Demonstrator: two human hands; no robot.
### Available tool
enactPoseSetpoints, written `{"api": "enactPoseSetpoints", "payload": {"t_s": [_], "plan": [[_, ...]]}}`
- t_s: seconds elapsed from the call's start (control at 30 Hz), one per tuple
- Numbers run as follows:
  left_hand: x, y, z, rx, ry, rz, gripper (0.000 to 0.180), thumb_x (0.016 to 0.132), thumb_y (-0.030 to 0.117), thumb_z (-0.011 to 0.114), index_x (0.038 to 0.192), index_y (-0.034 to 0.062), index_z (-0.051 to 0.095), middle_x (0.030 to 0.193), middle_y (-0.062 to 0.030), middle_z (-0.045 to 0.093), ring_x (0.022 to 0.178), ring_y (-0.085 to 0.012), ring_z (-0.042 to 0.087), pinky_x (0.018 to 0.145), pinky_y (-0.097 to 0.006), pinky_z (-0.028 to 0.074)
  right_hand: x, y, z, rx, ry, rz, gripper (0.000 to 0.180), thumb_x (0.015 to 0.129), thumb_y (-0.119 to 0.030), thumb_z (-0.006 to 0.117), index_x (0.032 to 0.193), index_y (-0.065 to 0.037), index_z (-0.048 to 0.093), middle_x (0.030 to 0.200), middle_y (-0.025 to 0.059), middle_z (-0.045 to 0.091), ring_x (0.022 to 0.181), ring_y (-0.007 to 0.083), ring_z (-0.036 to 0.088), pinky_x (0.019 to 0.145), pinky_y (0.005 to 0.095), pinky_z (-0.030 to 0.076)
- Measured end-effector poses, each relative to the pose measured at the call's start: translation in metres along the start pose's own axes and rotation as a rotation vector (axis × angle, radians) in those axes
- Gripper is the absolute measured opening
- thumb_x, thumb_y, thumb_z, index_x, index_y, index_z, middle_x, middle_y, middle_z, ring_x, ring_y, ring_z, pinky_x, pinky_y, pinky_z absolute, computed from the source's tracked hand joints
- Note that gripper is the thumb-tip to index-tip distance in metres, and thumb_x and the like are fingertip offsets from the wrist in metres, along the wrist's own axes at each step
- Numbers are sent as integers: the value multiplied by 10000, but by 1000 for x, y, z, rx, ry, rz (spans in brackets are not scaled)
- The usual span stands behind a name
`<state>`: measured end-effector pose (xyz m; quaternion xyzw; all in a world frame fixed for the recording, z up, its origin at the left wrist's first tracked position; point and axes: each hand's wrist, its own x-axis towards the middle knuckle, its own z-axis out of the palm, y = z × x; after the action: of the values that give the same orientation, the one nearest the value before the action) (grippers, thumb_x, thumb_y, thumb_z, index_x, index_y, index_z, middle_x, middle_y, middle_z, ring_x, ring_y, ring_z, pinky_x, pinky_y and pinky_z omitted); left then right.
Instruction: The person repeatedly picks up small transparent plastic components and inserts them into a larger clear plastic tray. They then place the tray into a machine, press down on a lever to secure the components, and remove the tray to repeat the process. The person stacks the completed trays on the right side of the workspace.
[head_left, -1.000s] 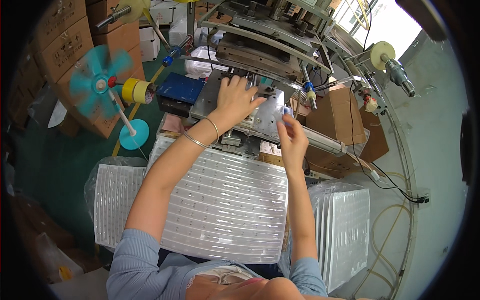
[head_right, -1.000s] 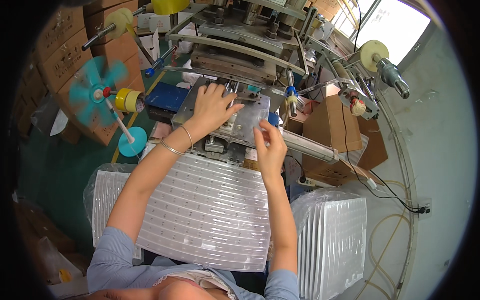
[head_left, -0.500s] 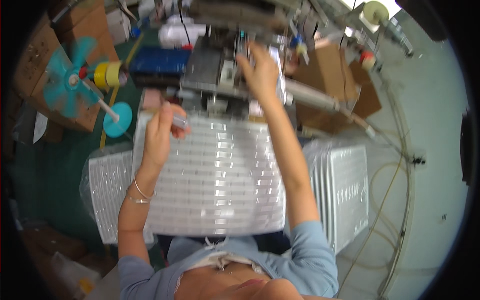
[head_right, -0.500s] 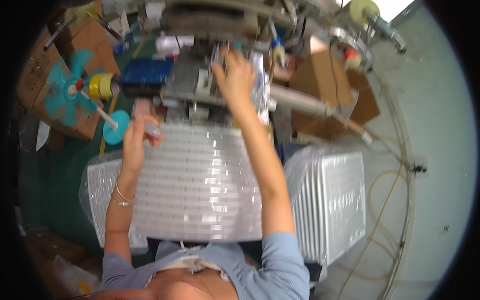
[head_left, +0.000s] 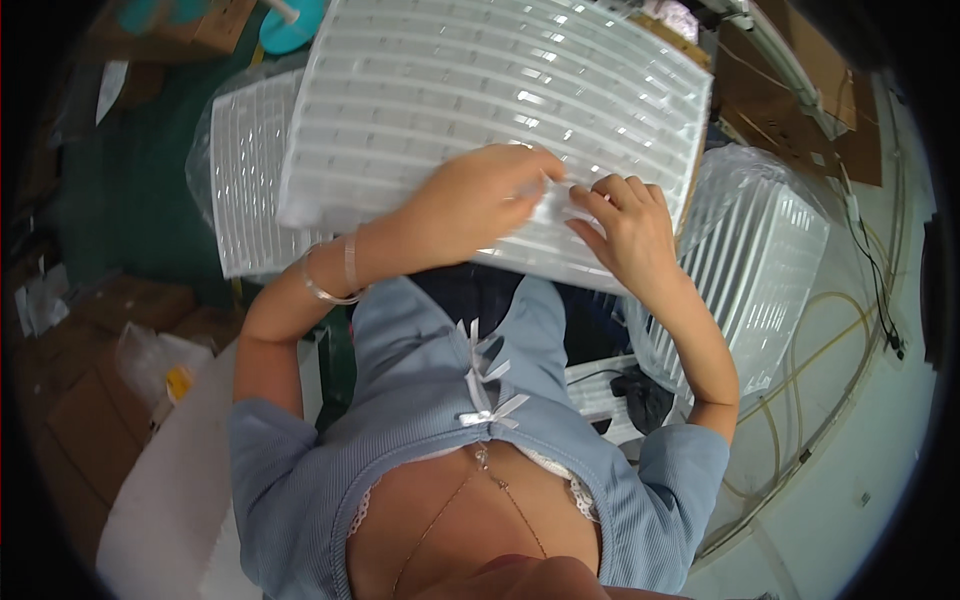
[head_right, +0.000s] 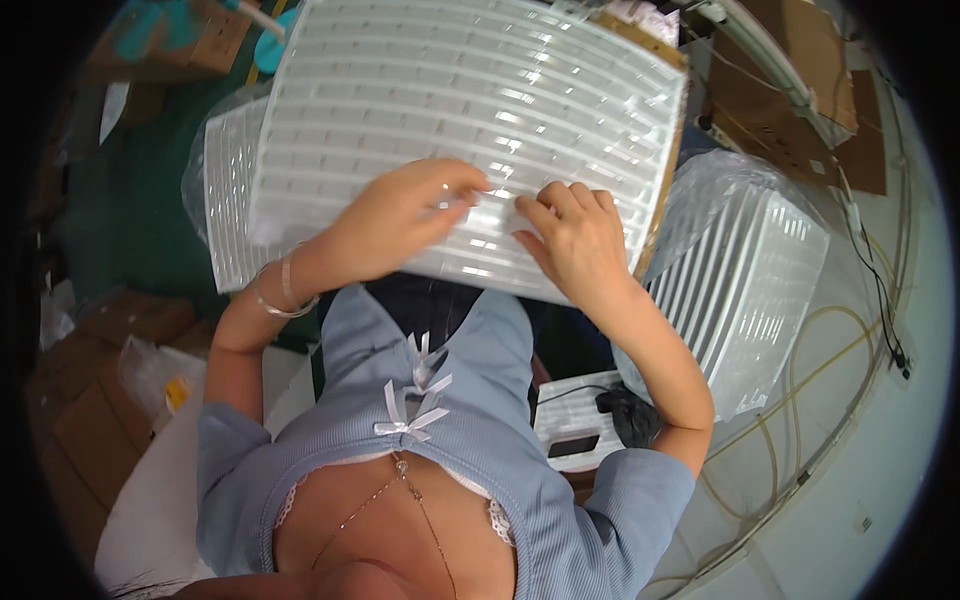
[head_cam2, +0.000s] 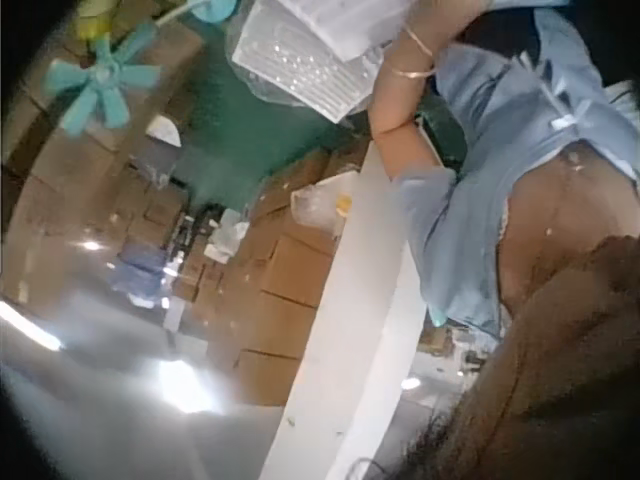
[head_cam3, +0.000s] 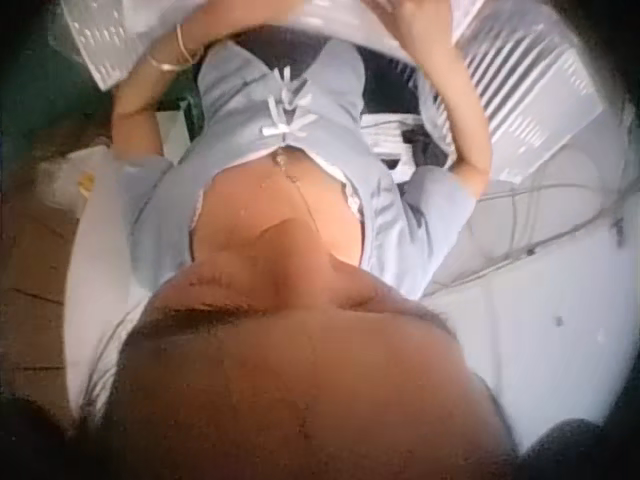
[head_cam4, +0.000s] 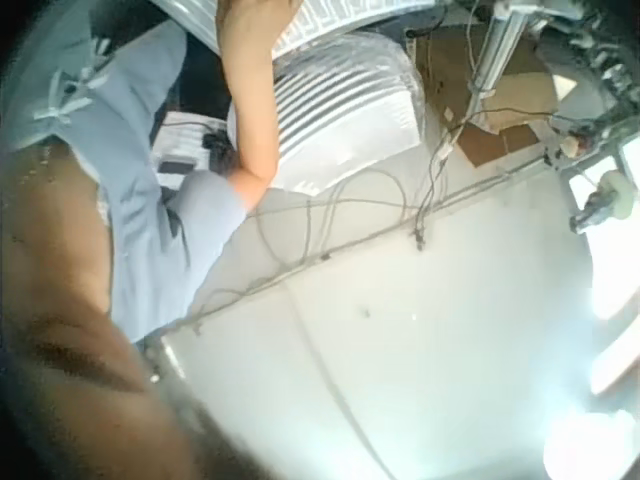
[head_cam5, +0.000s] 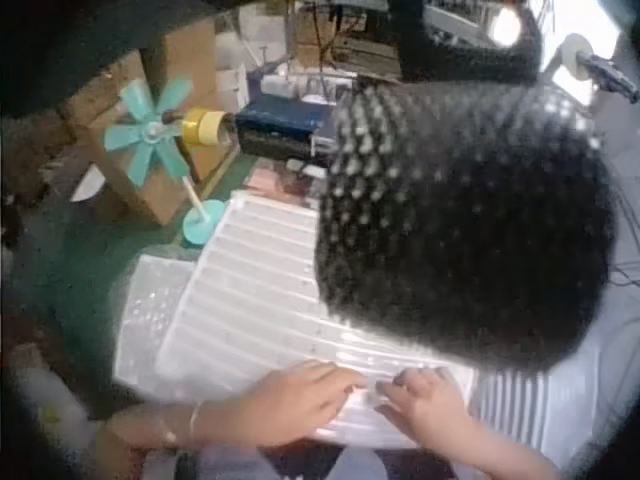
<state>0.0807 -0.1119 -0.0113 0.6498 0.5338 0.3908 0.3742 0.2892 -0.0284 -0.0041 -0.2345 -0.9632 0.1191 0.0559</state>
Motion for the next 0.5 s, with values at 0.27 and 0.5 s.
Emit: {"api": "enactPoseSetpoints", "payload": {"t_s": [0.27,0.5], "plan": [[-20,-19,31,810,-206,324,117,715,106,578,827,97,544,791,-28,500,853,-184,488,709,-307,374,-8,1,10,146,39,-8,292,666,-102,740,909,-85,578,877,41,582,808,235,577,716,353,437],[-11,-21,12,598,-101,330,140,705,21,561,838,66,555,814,-53,535,837,-220,517,716,-325,417,13,23,-30,548,338,428,168,829,-80,643,934,-15,530,970,75,620,797,166,607,659,260,470]]}}
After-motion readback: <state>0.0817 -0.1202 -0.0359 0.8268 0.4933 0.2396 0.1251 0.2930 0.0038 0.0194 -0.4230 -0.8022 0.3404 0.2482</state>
